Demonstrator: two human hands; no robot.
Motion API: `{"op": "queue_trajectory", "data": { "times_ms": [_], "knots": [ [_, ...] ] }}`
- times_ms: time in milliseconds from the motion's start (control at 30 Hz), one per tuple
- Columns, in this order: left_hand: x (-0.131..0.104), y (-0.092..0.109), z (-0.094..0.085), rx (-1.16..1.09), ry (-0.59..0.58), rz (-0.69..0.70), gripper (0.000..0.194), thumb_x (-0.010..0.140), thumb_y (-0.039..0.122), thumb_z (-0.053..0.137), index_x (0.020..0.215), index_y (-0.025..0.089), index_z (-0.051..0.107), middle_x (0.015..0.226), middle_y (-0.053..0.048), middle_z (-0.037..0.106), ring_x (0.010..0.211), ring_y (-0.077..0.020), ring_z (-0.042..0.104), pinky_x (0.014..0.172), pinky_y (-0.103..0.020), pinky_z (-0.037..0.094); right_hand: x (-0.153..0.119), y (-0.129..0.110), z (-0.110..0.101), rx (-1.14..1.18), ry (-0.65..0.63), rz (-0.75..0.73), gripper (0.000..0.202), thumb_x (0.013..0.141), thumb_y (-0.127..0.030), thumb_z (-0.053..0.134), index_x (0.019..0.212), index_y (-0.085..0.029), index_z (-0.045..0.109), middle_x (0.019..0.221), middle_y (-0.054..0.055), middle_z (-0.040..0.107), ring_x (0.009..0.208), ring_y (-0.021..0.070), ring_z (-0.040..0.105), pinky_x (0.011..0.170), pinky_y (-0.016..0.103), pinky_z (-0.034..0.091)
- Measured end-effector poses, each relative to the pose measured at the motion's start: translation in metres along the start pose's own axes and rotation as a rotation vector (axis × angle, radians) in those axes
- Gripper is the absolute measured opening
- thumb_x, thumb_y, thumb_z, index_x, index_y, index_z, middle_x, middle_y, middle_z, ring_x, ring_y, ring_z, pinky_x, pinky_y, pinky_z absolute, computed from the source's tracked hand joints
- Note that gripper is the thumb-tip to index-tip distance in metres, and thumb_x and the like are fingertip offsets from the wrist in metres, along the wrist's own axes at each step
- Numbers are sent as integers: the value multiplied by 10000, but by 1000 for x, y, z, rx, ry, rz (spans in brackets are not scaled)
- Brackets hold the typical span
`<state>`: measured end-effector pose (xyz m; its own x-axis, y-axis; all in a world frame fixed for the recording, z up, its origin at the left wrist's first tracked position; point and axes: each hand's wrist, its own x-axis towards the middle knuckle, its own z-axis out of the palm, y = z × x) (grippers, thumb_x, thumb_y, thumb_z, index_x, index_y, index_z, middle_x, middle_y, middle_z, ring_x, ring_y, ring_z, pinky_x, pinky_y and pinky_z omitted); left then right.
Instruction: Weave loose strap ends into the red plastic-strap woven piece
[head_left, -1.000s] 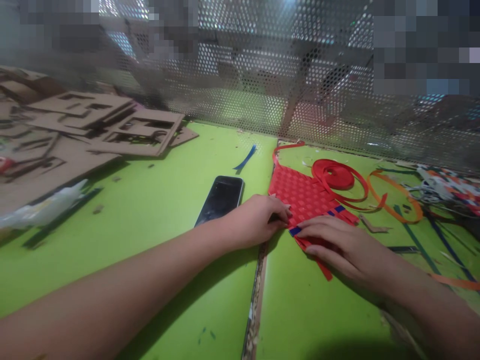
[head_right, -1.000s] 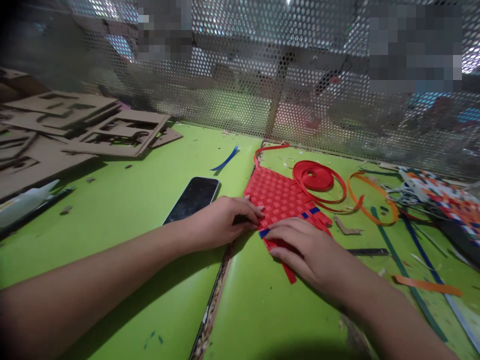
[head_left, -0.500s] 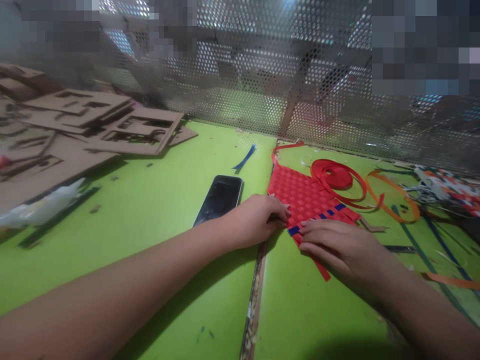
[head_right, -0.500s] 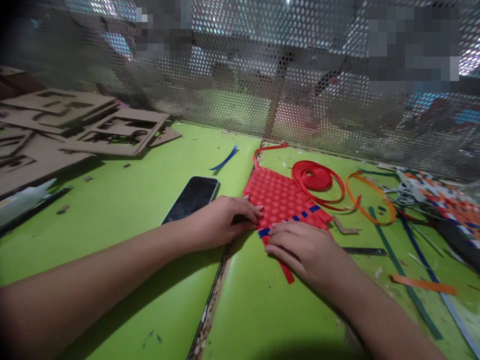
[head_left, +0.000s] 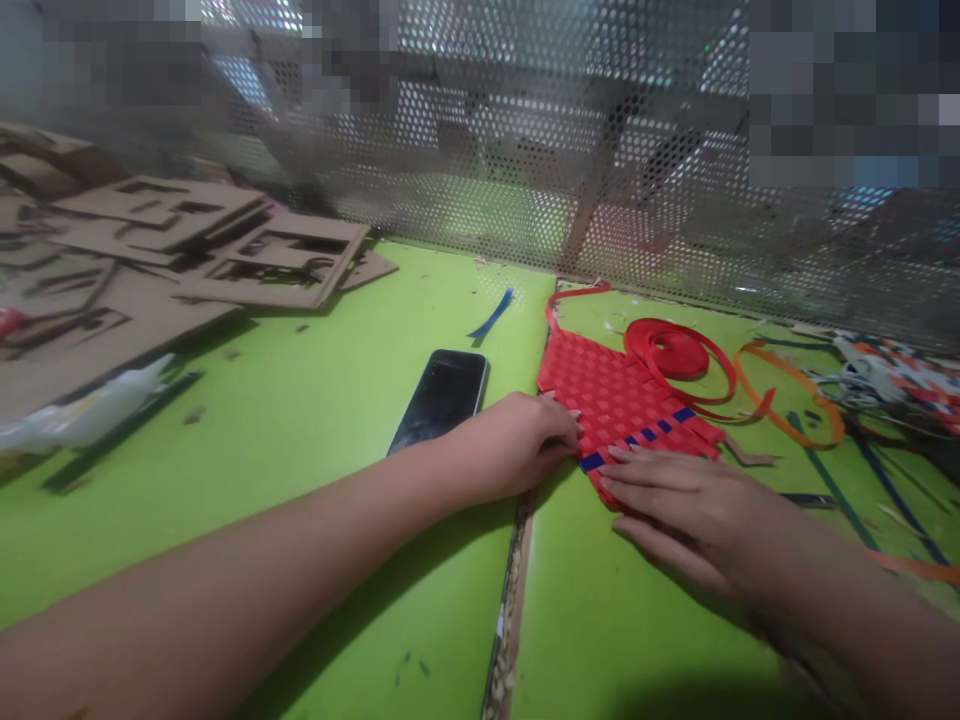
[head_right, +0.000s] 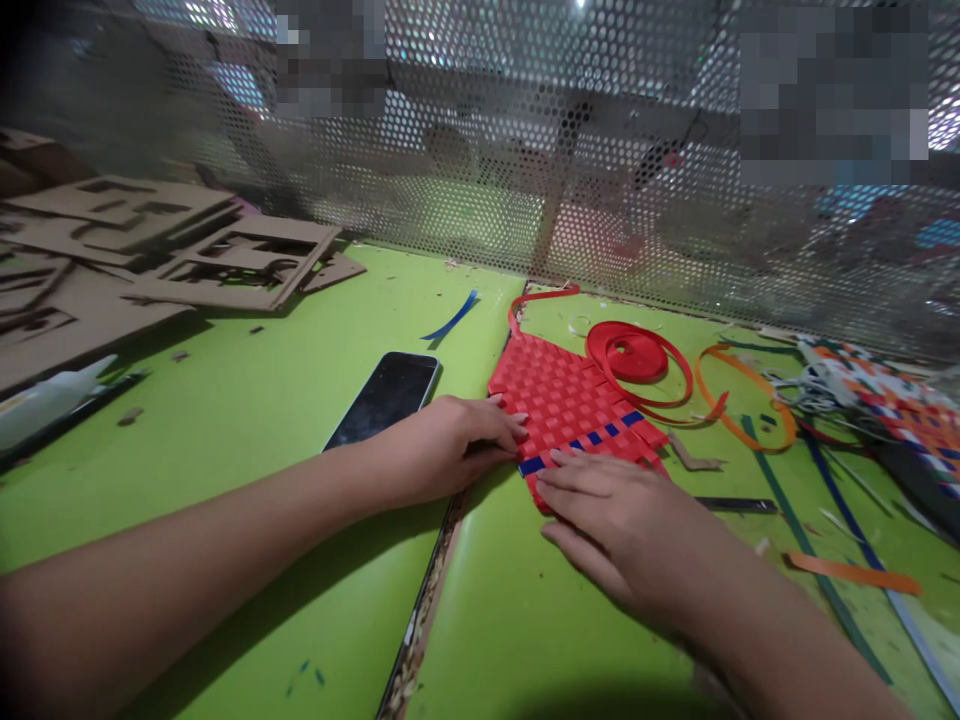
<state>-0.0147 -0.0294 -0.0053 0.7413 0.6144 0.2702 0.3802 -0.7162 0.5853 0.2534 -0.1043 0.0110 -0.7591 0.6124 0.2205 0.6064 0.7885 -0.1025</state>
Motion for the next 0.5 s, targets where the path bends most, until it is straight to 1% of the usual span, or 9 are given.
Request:
{"op": "queue_trajectory", "data": {
  "times_ms": [133,200,333,433,500],
  "knots": [
    [-1,1,0,9,-17,19,157,1030,172,655,1034,158,812,1095,-98,834,1042,-222,780,982,-337,596,1,-1,2,-116,63,-85,303,1048,-138,573,1255,-125,794,1228,141,839,1094,285,808,1032,456,649],
    [-2,2,-1,18,-22,29,147,1022,166,660,1044,167,805,1083,-94,830,1047,-221,774,973,-331,594,3,-1,2,-128,72,-97,268,1036,-130,603,1207,-134,809,1188,144,846,1041,277,813,1008,447,649],
    [-2,4,-1,42,-28,60,144,1010,145,659,1035,176,797,1058,-86,828,1040,-221,765,1003,-331,578,5,-1,2,-117,75,-128,229,1014,-138,643,1136,-203,825,1135,110,853,966,269,806,939,446,644],
    [-2,4,0,47,-31,83,131,1001,141,666,1015,171,792,1053,-84,829,1047,-229,761,1061,-355,560,9,-5,1,-179,70,-123,201,1004,-120,642,1068,-190,820,1103,127,849,923,283,797,855,448,635],
    [-2,4,0,46,-28,94,115,1001,158,674,1012,172,788,1063,-84,828,1050,-230,761,1055,-358,564,12,-10,0,-215,66,-90,193,1000,-103,633,1019,-172,812,1080,144,845,903,298,789,834,468,621]
  ]
}}
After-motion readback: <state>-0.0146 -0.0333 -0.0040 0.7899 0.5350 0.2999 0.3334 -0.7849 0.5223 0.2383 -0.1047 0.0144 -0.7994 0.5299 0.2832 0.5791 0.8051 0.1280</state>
